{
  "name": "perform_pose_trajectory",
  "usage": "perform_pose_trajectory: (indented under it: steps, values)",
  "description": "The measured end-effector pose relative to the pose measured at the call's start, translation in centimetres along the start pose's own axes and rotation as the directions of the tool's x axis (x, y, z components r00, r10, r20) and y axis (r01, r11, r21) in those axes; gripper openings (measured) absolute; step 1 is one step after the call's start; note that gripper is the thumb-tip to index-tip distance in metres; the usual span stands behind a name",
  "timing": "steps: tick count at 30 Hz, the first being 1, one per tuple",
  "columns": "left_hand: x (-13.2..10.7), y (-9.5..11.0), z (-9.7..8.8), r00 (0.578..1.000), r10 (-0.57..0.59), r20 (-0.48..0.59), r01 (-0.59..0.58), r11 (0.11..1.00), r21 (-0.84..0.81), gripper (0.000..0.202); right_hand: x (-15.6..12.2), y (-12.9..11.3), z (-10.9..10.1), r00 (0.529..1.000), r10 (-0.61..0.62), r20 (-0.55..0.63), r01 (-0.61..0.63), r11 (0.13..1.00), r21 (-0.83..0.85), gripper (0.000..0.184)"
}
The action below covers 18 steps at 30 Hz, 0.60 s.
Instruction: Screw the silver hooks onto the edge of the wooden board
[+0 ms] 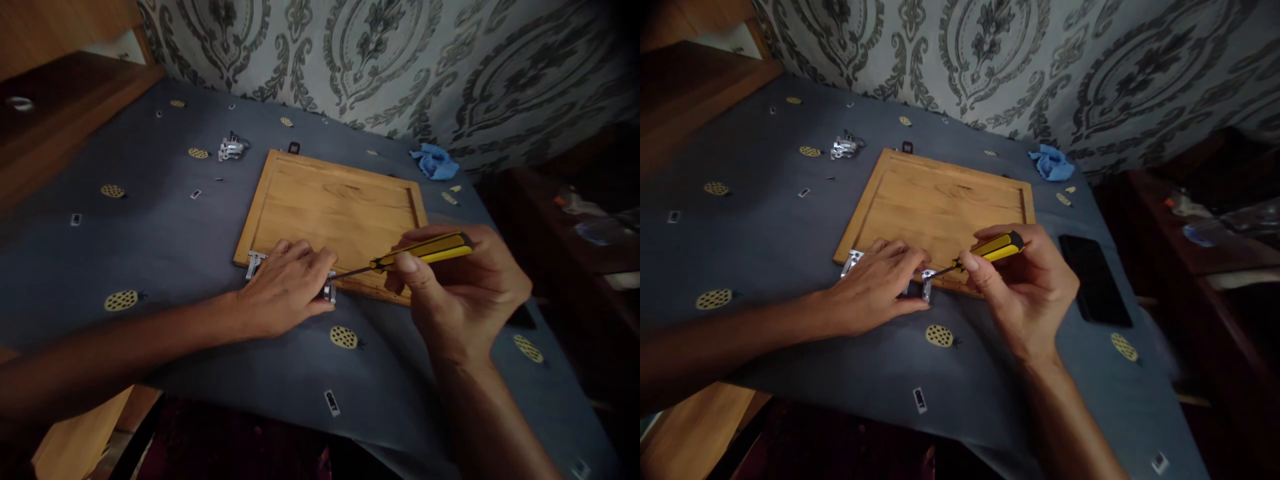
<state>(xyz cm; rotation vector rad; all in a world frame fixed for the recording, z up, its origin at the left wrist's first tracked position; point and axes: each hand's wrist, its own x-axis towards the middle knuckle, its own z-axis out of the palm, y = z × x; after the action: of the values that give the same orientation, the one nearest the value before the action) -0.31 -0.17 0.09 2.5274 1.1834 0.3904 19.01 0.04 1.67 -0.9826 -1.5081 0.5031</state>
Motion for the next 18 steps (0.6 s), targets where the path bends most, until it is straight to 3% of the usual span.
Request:
perform_pose_trajectory:
  steps: [7,11,18]
  values:
    - [0.0,-0.1,0.1,1.000,0.005,-0.020,-0.004,1.000,0.023,0.042,0.4,-1.1,-0.5,0.970,0.058,0.238,-0.060,0.998,0.000,0.005]
    - [0.0,-0.1,0.2,1.000,0.008,-0.027,-0.007,1.000,0.020,0.043,0.5,-1.3,-0.4,0.973,0.073,0.220,-0.077,0.997,0.007,0.009]
    - [0.0,-0.1,0.2,1.000,0.011,-0.029,-0.010,1.000,0.018,0.044,0.2,-1.3,0.6,0.995,-0.008,0.096,0.017,0.996,-0.090,0.014]
